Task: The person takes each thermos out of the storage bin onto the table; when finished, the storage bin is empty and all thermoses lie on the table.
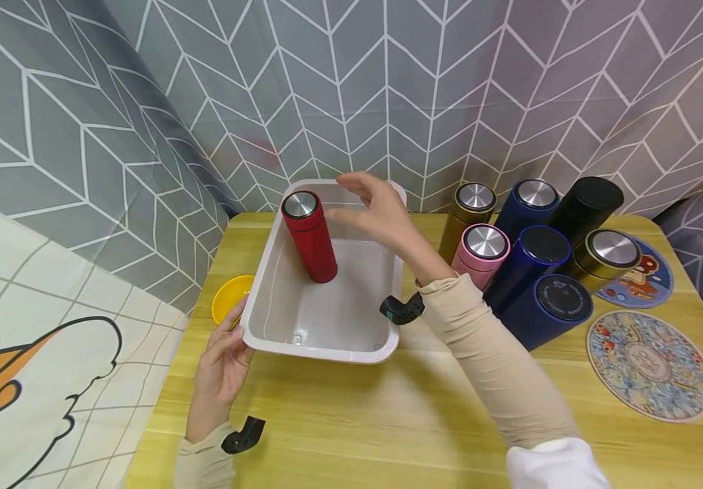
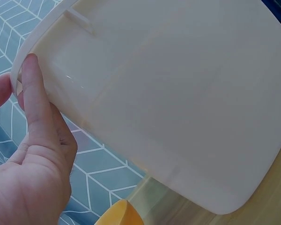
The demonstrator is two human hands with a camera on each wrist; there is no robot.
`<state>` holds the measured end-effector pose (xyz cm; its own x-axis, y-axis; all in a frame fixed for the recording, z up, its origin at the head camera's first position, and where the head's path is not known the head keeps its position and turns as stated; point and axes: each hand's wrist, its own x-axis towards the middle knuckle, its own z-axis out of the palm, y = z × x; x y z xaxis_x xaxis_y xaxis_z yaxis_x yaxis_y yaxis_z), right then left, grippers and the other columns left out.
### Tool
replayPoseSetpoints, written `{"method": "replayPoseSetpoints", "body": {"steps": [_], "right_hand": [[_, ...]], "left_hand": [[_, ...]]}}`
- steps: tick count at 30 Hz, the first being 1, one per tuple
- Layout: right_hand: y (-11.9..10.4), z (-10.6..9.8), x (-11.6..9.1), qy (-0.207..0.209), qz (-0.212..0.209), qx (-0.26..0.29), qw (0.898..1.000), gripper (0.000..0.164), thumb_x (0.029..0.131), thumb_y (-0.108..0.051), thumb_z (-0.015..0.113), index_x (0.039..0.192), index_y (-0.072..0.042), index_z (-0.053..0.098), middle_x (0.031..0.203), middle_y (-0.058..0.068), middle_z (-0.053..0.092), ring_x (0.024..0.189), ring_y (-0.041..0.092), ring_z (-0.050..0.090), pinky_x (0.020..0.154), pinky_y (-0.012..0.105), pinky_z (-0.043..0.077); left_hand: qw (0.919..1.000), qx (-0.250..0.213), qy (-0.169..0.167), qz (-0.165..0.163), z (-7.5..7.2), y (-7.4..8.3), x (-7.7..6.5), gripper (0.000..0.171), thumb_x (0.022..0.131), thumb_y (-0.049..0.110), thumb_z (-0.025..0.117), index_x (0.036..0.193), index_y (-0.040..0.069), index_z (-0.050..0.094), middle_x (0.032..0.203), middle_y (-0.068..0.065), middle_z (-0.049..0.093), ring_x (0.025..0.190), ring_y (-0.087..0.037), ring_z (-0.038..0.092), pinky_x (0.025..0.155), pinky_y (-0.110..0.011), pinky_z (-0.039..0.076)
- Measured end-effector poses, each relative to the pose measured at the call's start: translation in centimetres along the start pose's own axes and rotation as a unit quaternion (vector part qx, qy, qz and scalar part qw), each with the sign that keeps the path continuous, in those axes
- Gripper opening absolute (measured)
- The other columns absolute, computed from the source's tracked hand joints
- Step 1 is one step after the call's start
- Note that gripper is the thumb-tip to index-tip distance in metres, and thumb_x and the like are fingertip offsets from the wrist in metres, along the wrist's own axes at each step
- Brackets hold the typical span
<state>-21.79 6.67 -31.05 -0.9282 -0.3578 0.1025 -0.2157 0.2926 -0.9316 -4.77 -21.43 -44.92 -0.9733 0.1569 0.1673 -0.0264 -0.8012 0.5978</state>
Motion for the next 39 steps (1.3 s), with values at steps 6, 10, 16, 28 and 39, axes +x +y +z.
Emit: {"method": "replayPoseSetpoints", "body": {"steps": [6, 10, 16, 28, 39], "right_hand": [[1.2, 1.7, 1.9, -0.041, 0.034, 0.011, 0.998, 0.074, 0.078, -0.014, 0.083, 0.143, -0.005, 0.050, 0.149, 0.011, 0.054, 0.143, 0.028, 0.047, 0.126, 0.038, 0.035], [1.7, 2.9, 2.9, -0.061, 0.045, 0.014, 0.997, 0.076, 0.079, -0.014, 0.082, 0.146, -0.003, 0.047, 0.151, 0.013, 0.051, 0.143, 0.029, 0.046, 0.126, 0.041, 0.035], [2.5, 4.3, 3.9, -0.072, 0.074, 0.038, 0.994, 0.077, 0.078, -0.016, 0.083, 0.146, -0.010, 0.048, 0.149, 0.008, 0.053, 0.141, 0.029, 0.048, 0.121, 0.044, 0.042], [3.1, 5.8, 4.9, -0.084, 0.065, 0.022, 0.994, 0.072, 0.077, -0.021, 0.086, 0.142, -0.019, 0.054, 0.135, 0.002, 0.063, 0.124, 0.021, 0.057, 0.110, 0.043, 0.050], [2.8, 5.8, 4.8, -0.075, 0.079, 0.012, 0.994, 0.073, 0.077, -0.020, 0.085, 0.142, -0.015, 0.052, 0.135, 0.005, 0.062, 0.123, 0.022, 0.056, 0.107, 0.045, 0.053]], "left_hand": [[1.0000, 0.001, -0.002, 0.001, -0.1, 0.0, 0.0, 0.052, 0.102, -0.011, 0.025, 0.147, 0.001, 0.046, 0.140, -0.011, 0.057, 0.116, -0.020, 0.066, 0.094, -0.027, 0.060], [1.0000, 0.001, -0.005, 0.002, -0.2, 0.0, 0.0, 0.051, 0.102, -0.011, 0.025, 0.147, 0.001, 0.046, 0.140, -0.011, 0.058, 0.116, -0.020, 0.066, 0.093, -0.027, 0.060], [1.0000, -0.001, -0.004, 0.000, -0.2, -0.1, 0.0, 0.052, 0.102, -0.011, 0.024, 0.147, 0.001, 0.046, 0.140, -0.012, 0.058, 0.116, -0.020, 0.066, 0.094, -0.027, 0.060], [0.9999, -0.005, -0.009, 0.000, -0.3, -0.2, -0.1, 0.052, 0.102, -0.011, 0.024, 0.146, 0.001, 0.046, 0.138, -0.012, 0.058, 0.115, -0.020, 0.067, 0.093, -0.026, 0.060], [0.9999, -0.010, -0.006, -0.003, 0.0, -0.1, -0.2, 0.052, 0.102, -0.012, 0.023, 0.145, 0.002, 0.047, 0.138, -0.011, 0.058, 0.115, -0.020, 0.068, 0.093, -0.026, 0.060]]}}
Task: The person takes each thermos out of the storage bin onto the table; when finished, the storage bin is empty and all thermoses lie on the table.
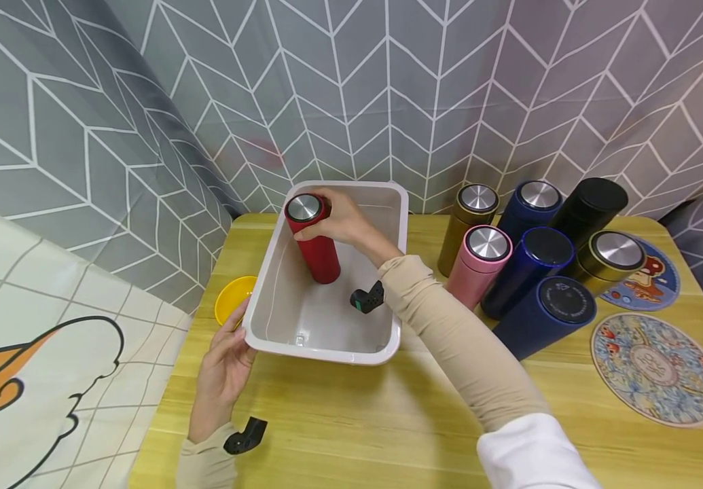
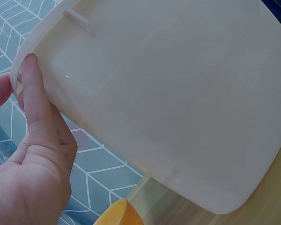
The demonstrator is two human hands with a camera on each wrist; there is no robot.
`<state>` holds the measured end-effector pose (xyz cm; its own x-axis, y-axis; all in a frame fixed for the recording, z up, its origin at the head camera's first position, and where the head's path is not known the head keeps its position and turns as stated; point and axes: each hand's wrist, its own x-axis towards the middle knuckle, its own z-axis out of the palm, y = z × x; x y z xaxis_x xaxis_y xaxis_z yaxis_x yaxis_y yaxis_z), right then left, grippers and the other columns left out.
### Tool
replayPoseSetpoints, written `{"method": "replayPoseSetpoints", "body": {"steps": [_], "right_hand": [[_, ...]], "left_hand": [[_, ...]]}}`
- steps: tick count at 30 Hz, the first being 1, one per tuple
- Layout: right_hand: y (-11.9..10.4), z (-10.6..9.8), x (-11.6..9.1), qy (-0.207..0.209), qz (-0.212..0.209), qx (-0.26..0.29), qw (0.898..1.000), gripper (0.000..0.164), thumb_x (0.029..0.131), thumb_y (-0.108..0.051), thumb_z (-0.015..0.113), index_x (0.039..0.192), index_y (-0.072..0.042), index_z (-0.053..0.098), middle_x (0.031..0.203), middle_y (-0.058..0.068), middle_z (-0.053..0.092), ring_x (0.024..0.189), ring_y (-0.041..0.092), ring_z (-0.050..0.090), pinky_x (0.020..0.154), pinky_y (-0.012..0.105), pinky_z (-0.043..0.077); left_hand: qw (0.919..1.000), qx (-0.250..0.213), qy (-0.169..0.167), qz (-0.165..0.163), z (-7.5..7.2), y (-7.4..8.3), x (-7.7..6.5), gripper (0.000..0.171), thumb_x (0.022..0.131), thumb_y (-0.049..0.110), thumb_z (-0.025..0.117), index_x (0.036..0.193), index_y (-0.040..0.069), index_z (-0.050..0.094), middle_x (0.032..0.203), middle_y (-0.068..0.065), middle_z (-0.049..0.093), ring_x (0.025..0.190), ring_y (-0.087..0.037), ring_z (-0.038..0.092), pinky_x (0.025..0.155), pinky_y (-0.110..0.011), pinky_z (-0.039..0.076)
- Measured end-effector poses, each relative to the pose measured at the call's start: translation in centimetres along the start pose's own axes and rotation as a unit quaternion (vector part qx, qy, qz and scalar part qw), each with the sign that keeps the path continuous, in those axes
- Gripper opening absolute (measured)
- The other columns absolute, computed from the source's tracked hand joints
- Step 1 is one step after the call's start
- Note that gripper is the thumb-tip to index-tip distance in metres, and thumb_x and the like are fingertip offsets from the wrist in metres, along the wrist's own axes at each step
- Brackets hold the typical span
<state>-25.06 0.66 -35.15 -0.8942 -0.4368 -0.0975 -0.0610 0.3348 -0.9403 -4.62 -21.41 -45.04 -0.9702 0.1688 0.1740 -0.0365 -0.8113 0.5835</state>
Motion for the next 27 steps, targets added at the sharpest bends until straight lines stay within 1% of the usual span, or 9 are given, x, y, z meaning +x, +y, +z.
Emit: {"method": "replayPoseSetpoints", "body": {"steps": [2, 5, 13, 16, 23, 27], "right_hand": [[0.03, -0.03, -0.09, 0.007, 0.000, 0.007, 1.000, 0.073, 0.076, -0.019, 0.085, 0.141, -0.015, 0.052, 0.134, 0.005, 0.062, 0.122, 0.022, 0.057, 0.106, 0.044, 0.053], [0.11, -0.05, -0.17, 0.016, 0.000, 0.013, 1.000, 0.074, 0.076, -0.018, 0.085, 0.142, -0.015, 0.052, 0.134, 0.004, 0.063, 0.122, 0.021, 0.058, 0.106, 0.044, 0.054], [0.23, -0.05, -0.15, 0.024, -0.003, 0.015, 1.000, 0.072, 0.075, -0.019, 0.086, 0.140, -0.017, 0.055, 0.132, 0.003, 0.064, 0.122, 0.020, 0.058, 0.106, 0.043, 0.054], [0.26, -0.08, -0.16, 0.024, -0.006, 0.014, 1.000, 0.073, 0.075, -0.019, 0.086, 0.140, -0.017, 0.055, 0.132, 0.003, 0.064, 0.121, 0.019, 0.059, 0.106, 0.042, 0.054], [0.28, -0.13, -0.21, 0.016, -0.023, 0.013, 1.000, 0.071, 0.073, -0.018, 0.088, 0.137, -0.015, 0.058, 0.129, 0.004, 0.066, 0.119, 0.020, 0.060, 0.104, 0.041, 0.055], [0.42, -0.31, -0.28, 0.018, -0.024, 0.009, 1.000, 0.073, 0.072, -0.018, 0.089, 0.138, -0.015, 0.057, 0.129, 0.004, 0.066, 0.118, 0.019, 0.061, 0.103, 0.040, 0.055]], "left_hand": [[1.0000, 0.001, 0.004, -0.001, 0.01, -0.01, -0.01, 0.052, 0.102, -0.011, 0.024, 0.145, 0.002, 0.048, 0.138, -0.011, 0.058, 0.114, -0.020, 0.068, 0.092, -0.026, 0.060], [1.0000, 0.001, 0.001, -0.001, 0.01, -0.02, 0.00, 0.052, 0.101, -0.011, 0.024, 0.146, 0.002, 0.047, 0.138, -0.011, 0.058, 0.115, -0.020, 0.067, 0.093, -0.027, 0.060], [1.0000, 0.001, -0.009, 0.003, -0.13, -0.05, 0.09, 0.052, 0.101, -0.012, 0.023, 0.147, 0.001, 0.045, 0.138, -0.012, 0.058, 0.115, -0.020, 0.067, 0.093, -0.027, 0.060], [1.0000, 0.001, -0.008, 0.003, -0.10, -0.02, 0.11, 0.052, 0.101, -0.012, 0.023, 0.147, 0.000, 0.045, 0.138, -0.012, 0.058, 0.115, -0.020, 0.067, 0.093, -0.027, 0.060], [1.0000, 0.000, 0.005, -0.001, -0.02, 0.05, -0.02, 0.051, 0.101, -0.012, 0.025, 0.146, 0.001, 0.047, 0.140, -0.012, 0.058, 0.115, -0.021, 0.067, 0.093, -0.027, 0.060], [1.0000, -0.001, 0.001, -0.002, -0.12, 0.00, -0.04, 0.052, 0.101, -0.012, 0.024, 0.146, 0.001, 0.046, 0.141, -0.012, 0.057, 0.117, -0.021, 0.067, 0.094, -0.027, 0.060]]}}
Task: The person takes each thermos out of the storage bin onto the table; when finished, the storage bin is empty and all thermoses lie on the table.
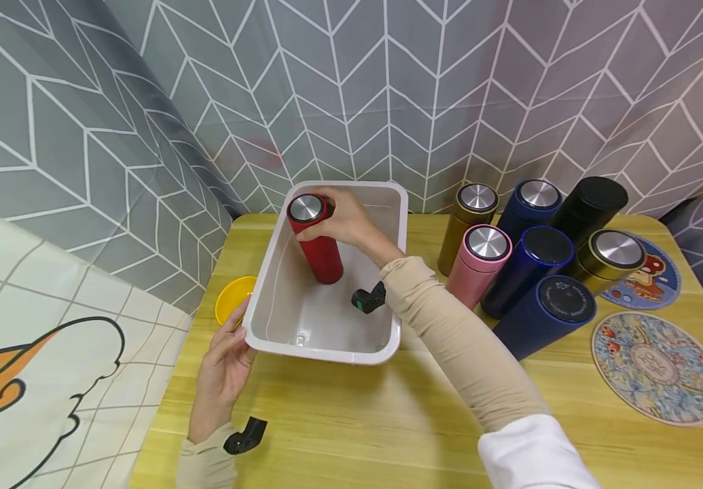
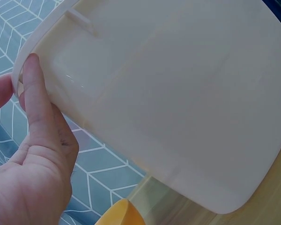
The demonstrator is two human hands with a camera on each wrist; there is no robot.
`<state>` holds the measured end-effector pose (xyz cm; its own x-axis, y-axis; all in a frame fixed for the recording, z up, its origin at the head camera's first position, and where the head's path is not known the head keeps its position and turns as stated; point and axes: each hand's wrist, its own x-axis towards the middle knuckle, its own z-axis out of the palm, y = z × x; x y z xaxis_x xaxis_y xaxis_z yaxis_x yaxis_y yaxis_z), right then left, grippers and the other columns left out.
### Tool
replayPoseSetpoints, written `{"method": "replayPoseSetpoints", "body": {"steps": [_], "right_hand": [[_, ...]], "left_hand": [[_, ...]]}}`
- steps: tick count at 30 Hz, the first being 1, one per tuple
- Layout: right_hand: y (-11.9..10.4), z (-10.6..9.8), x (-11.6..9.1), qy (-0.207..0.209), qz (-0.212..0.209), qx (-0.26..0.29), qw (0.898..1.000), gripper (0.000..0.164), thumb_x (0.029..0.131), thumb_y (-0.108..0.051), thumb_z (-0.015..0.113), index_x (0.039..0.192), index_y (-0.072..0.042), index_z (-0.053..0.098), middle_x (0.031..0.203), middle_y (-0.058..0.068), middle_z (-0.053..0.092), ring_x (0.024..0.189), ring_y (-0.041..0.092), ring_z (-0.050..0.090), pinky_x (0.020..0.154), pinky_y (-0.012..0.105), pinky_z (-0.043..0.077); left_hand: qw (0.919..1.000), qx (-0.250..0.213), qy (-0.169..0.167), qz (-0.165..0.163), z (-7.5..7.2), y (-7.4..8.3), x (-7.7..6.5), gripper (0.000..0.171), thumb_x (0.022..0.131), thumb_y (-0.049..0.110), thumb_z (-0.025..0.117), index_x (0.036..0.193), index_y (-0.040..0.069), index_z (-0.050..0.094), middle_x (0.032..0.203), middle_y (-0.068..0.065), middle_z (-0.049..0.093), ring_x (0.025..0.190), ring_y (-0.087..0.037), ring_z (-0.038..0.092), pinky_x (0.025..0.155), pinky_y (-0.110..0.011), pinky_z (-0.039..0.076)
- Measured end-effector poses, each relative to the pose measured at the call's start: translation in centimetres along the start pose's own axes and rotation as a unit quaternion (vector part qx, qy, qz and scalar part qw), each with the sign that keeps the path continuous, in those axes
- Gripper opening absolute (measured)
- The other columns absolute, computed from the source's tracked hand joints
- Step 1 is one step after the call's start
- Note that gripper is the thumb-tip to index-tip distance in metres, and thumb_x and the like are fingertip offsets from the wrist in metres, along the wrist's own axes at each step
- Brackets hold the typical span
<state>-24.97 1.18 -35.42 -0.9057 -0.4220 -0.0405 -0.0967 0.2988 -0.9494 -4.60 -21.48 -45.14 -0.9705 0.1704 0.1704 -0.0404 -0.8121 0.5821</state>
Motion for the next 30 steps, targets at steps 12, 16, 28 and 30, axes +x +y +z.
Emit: {"method": "replayPoseSetpoints", "body": {"steps": [12, 16, 28, 30], "right_hand": [[-0.8, -1.7, -1.7, 0.017, -0.012, 0.001, 1.000, 0.079, 0.070, -0.018, 0.091, 0.140, -0.012, 0.055, 0.131, 0.006, 0.067, 0.122, 0.019, 0.063, 0.107, 0.037, 0.054], [-2.2, -2.8, -3.2, 0.036, -0.028, 0.023, 0.999, 0.077, 0.071, -0.018, 0.090, 0.139, -0.014, 0.056, 0.130, 0.004, 0.068, 0.121, 0.018, 0.064, 0.109, 0.035, 0.053], [-6.8, -5.2, -9.5, 0.122, -0.126, 0.070, 0.982, 0.069, 0.069, -0.012, 0.091, 0.131, -0.019, 0.062, 0.121, 0.001, 0.069, 0.110, 0.016, 0.065, 0.105, 0.028, 0.055], [-7.5, -5.4, -10.7, 0.136, -0.140, 0.079, 0.978, 0.070, 0.069, -0.010, 0.091, 0.131, -0.020, 0.062, 0.120, 0.001, 0.069, 0.110, 0.018, 0.065, 0.103, 0.025, 0.055]], "left_hand": [[0.9998, 0.020, -0.001, 0.006, 0.1, 0.0, 0.0, 0.051, 0.101, -0.012, 0.027, 0.146, 0.001, 0.046, 0.136, -0.010, 0.060, 0.113, -0.019, 0.067, 0.093, -0.026, 0.061], [0.9996, 0.026, -0.004, 0.010, 0.2, 0.0, 0.0, 0.051, 0.101, -0.012, 0.026, 0.146, 0.001, 0.046, 0.135, -0.011, 0.061, 0.112, -0.019, 0.068, 0.092, -0.026, 0.061], [0.9998, 0.014, -0.011, 0.007, 0.1, 0.0, 0.0, 0.051, 0.101, -0.012, 0.026, 0.146, 0.001, 0.047, 0.135, -0.011, 0.061, 0.115, -0.020, 0.067, 0.093, -0.026, 0.060], [0.9998, 0.016, -0.009, 0.007, 0.1, 0.0, 0.0, 0.051, 0.101, -0.012, 0.027, 0.146, 0.001, 0.047, 0.134, -0.010, 0.062, 0.115, -0.020, 0.068, 0.093, -0.026, 0.060]]}}
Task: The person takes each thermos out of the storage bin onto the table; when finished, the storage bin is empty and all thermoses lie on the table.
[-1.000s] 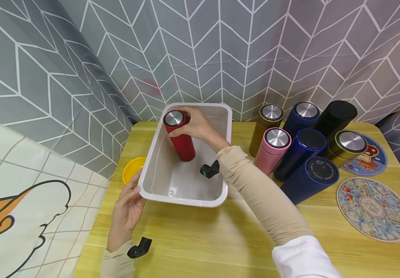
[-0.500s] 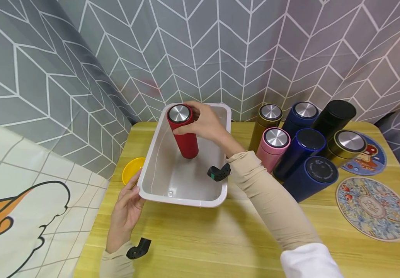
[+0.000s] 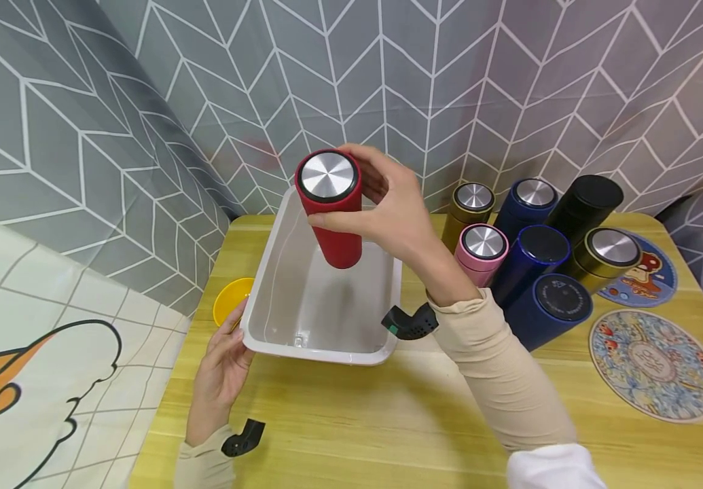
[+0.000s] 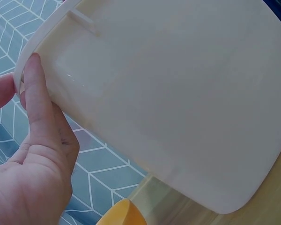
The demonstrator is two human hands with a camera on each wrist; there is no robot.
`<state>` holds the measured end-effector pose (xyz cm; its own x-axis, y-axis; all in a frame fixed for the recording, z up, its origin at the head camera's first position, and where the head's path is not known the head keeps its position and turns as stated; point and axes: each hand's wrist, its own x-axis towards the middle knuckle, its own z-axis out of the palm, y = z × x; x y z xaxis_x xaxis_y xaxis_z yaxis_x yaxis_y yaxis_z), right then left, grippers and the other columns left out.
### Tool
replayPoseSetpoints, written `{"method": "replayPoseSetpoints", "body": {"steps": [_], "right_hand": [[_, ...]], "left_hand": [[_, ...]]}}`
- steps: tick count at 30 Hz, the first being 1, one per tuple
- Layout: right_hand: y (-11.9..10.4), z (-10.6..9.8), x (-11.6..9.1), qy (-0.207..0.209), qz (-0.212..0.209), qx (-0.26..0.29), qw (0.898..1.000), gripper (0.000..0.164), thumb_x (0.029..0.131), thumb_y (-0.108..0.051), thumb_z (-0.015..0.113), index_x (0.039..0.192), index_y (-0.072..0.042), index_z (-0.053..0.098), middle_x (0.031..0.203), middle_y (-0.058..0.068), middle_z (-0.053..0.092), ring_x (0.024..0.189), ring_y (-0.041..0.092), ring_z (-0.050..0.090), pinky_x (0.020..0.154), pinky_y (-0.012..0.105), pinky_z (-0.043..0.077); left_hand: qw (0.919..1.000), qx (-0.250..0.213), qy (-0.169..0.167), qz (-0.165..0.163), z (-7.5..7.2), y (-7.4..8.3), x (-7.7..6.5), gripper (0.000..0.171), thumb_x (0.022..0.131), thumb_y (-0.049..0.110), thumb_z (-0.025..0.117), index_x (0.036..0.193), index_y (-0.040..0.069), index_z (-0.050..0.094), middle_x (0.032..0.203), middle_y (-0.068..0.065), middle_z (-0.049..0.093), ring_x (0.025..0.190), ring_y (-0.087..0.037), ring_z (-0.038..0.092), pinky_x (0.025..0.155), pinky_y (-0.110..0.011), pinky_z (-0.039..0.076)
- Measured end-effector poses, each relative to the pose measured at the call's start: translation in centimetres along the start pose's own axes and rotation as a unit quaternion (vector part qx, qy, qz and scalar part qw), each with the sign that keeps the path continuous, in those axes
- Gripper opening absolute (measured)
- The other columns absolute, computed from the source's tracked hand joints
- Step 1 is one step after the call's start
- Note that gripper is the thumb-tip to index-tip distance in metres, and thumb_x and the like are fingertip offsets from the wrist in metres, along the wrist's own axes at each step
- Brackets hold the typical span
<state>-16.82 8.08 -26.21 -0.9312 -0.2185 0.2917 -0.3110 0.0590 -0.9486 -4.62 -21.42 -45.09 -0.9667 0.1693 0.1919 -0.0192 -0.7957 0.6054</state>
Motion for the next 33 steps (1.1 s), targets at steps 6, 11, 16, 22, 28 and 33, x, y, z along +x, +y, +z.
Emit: {"method": "replayPoseSetpoints", "body": {"steps": [6, 11, 16, 22, 28, 33], "right_hand": [[-2.4, -1.1, -2.7, 0.029, -0.035, 0.059, 0.997, 0.073, 0.065, 0.004, 0.089, 0.131, -0.012, 0.063, 0.120, 0.007, 0.069, 0.108, 0.025, 0.064, 0.096, 0.020, 0.057], [-3.9, -2.3, -4.7, 0.043, -0.063, 0.102, 0.992, 0.075, 0.063, 0.015, 0.085, 0.131, -0.006, 0.062, 0.124, 0.010, 0.066, 0.114, 0.027, 0.061, 0.098, 0.021, 0.057], [-4.7, -3.9, -6.5, 0.068, -0.098, 0.133, 0.984, 0.079, 0.058, 0.028, 0.077, 0.131, 0.006, 0.058, 0.126, 0.020, 0.064, 0.117, 0.033, 0.058, 0.096, 0.027, 0.059], [-4.5, -6.7, -8.3, 0.112, -0.138, 0.156, 0.972, 0.082, 0.051, 0.036, 0.071, 0.129, 0.019, 0.052, 0.125, 0.031, 0.061, 0.115, 0.038, 0.059, 0.093, 0.030, 0.062], [-3.1, -8.4, -9.5, 0.131, -0.159, 0.183, 0.961, 0.084, 0.046, 0.043, 0.064, 0.126, 0.025, 0.049, 0.123, 0.033, 0.062, 0.113, 0.038, 0.060, 0.092, 0.032, 0.062], [-2.0, -9.0, -10.9, 0.155, -0.116, 0.173, 0.966, 0.082, 0.051, 0.044, 0.061, 0.129, 0.022, 0.050, 0.125, 0.026, 0.063, 0.114, 0.033, 0.060, 0.091, 0.028, 0.062]], "left_hand": [[1.0000, -0.010, 0.002, 0.001, 0.1, -0.1, 0.1, 0.051, 0.102, -0.012, 0.026, 0.146, 0.000, 0.047, 0.136, -0.012, 0.061, 0.116, -0.020, 0.067, 0.094, -0.026, 0.060], [0.9998, -0.012, 0.018, -0.002, 0.3, -0.2, 0.1, 0.050, 0.101, -0.012, 0.027, 0.144, 0.002, 0.051, 0.136, -0.011, 0.061, 0.115, -0.020, 0.068, 0.092, -0.026, 0.061], [0.9996, -0.010, 0.025, -0.001, 0.3, -0.1, 0.0, 0.051, 0.101, -0.012, 0.026, 0.144, 0.002, 0.050, 0.139, -0.010, 0.061, 0.116, -0.019, 0.067, 0.093, -0.026, 0.061], [0.9999, -0.001, 0.013, -0.004, 0.3, -0.3, 0.2, 0.052, 0.101, -0.012, 0.026, 0.147, 0.002, 0.048, 0.141, -0.010, 0.059, 0.118, -0.019, 0.066, 0.095, -0.027, 0.060], [0.9997, -0.019, 0.012, 0.001, 0.4, -0.3, 0.2, 0.051, 0.101, -0.012, 0.026, 0.147, 0.000, 0.046, 0.142, -0.011, 0.058, 0.119, -0.021, 0.065, 0.095, -0.028, 0.060], [0.9997, -0.017, 0.015, 0.000, 0.4, -0.3, 0.0, 0.052, 0.101, -0.012, 0.025, 0.146, 0.001, 0.047, 0.141, -0.011, 0.059, 0.118, -0.021, 0.066, 0.094, -0.027, 0.060]]}}
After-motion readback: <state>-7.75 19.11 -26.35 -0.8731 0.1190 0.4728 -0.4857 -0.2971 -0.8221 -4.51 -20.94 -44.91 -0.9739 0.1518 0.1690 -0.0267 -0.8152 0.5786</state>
